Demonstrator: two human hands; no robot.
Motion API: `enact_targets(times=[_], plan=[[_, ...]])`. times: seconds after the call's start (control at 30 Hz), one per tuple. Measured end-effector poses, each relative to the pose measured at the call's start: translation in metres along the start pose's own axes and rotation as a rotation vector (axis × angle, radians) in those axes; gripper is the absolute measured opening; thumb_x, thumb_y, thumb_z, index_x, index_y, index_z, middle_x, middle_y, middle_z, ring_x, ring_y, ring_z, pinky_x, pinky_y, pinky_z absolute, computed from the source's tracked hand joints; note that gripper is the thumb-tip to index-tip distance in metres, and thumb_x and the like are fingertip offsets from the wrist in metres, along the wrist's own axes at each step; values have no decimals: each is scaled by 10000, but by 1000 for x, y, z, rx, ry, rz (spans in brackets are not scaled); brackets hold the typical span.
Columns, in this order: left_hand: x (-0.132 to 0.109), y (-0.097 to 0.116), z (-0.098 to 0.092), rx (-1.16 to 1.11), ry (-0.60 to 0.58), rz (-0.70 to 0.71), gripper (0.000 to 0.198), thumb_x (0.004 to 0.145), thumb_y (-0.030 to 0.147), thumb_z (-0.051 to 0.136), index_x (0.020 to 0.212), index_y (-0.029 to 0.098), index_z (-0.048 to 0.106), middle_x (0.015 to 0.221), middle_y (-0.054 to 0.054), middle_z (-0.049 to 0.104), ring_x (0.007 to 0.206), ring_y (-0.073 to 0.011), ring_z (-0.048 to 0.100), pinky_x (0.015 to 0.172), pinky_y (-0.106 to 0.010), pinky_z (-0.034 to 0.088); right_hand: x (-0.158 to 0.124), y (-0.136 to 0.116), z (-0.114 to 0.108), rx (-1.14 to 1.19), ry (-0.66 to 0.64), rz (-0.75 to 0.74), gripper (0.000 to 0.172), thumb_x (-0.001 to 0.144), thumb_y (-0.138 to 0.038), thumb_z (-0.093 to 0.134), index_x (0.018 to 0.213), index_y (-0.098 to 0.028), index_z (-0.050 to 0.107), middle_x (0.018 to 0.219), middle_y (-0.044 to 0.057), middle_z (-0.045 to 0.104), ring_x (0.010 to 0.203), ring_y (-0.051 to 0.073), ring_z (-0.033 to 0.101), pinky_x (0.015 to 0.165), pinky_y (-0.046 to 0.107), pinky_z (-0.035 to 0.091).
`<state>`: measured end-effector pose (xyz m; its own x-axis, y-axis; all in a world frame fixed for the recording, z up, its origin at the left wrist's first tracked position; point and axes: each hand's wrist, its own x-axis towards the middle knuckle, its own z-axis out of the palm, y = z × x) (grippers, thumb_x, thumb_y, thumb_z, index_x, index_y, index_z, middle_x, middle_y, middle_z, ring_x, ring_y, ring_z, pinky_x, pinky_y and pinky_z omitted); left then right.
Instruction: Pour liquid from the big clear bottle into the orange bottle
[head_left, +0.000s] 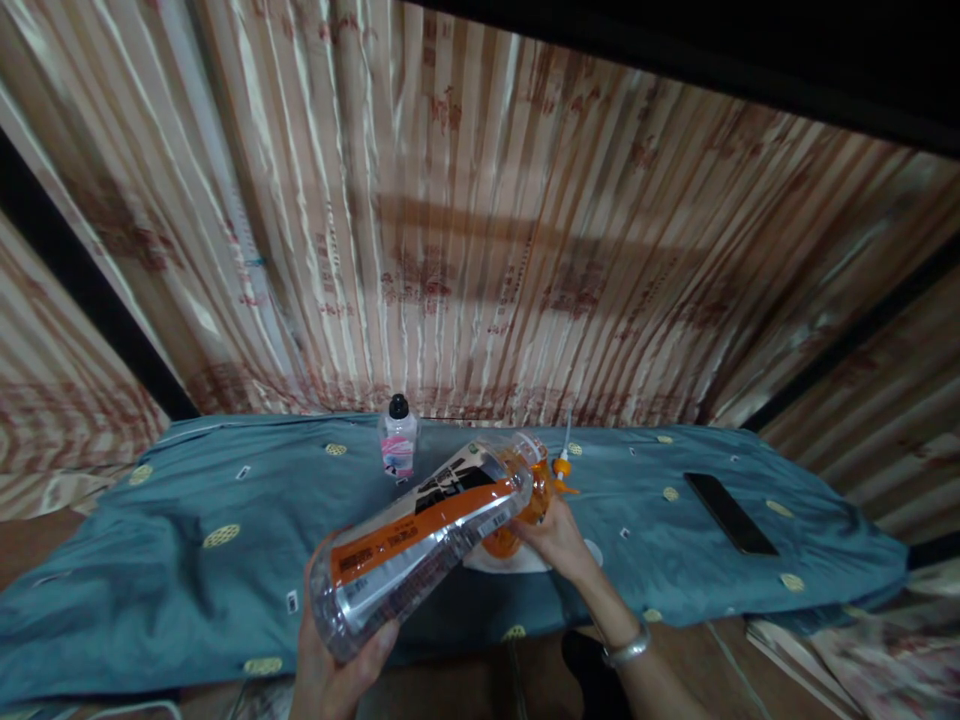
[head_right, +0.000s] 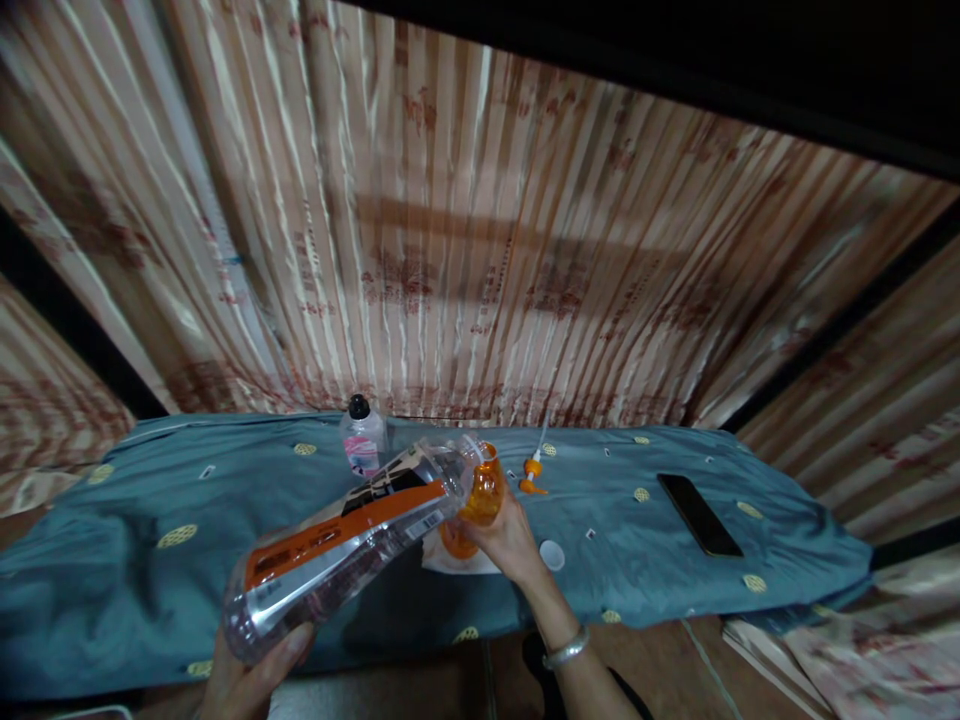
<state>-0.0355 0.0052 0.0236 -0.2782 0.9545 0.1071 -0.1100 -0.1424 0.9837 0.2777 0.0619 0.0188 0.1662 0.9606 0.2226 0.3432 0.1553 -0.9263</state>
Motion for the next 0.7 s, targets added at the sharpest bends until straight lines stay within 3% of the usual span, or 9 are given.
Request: enact_targets(times=[0.17,0.37,0.47,0.6,0.7], plan=[[-2,2,1,18,20,-24,1064,702,850,1025,1529,252,725,1416,-167,888,1412,-502,818,1396,-697,537,0,3,1,-13,23,10,675,763,-624,1055,1300,-289,820,1382,173,945,1332,513,894,1206,683,717],[-1,-3,-3,25,7,7,1020,769,819,1011,1562,248,721,1449,-168,882,1389,-464,836,1285,-600,642,-1,2,1,-9,-9,-9,666,794,-660,1032,1310,-281,847,1336,166,961,1300,492,910,1194,646,728],[-1,-2,-4,50,10,24,1025,764,842,1001,1549,237,740,1458,-174,879,1395,-469,837,1275,-606,653,-2,1,1,-21,14,-3,720,783,-720,1035,1312,-267,850,1313,171,969,1258,491,923,1164,650,741],[0,-2,-5,67,7,26,1017,731,836,1028,1513,240,772,1442,-172,892,1400,-491,835,1319,-657,614,-2,2,1,-25,7,-9,669,791,-713,1034,1262,-269,865,1318,174,970,1267,486,925,1164,635,745],[2,-4,-6,69,12,39,958,782,847,982,1502,250,776,1466,-165,880,1436,-482,811,1359,-653,571,-2,5,2,-42,11,-6,673,783,-680,1042,1282,-267,860,1314,174,969,1258,483,928,1145,632,754]])
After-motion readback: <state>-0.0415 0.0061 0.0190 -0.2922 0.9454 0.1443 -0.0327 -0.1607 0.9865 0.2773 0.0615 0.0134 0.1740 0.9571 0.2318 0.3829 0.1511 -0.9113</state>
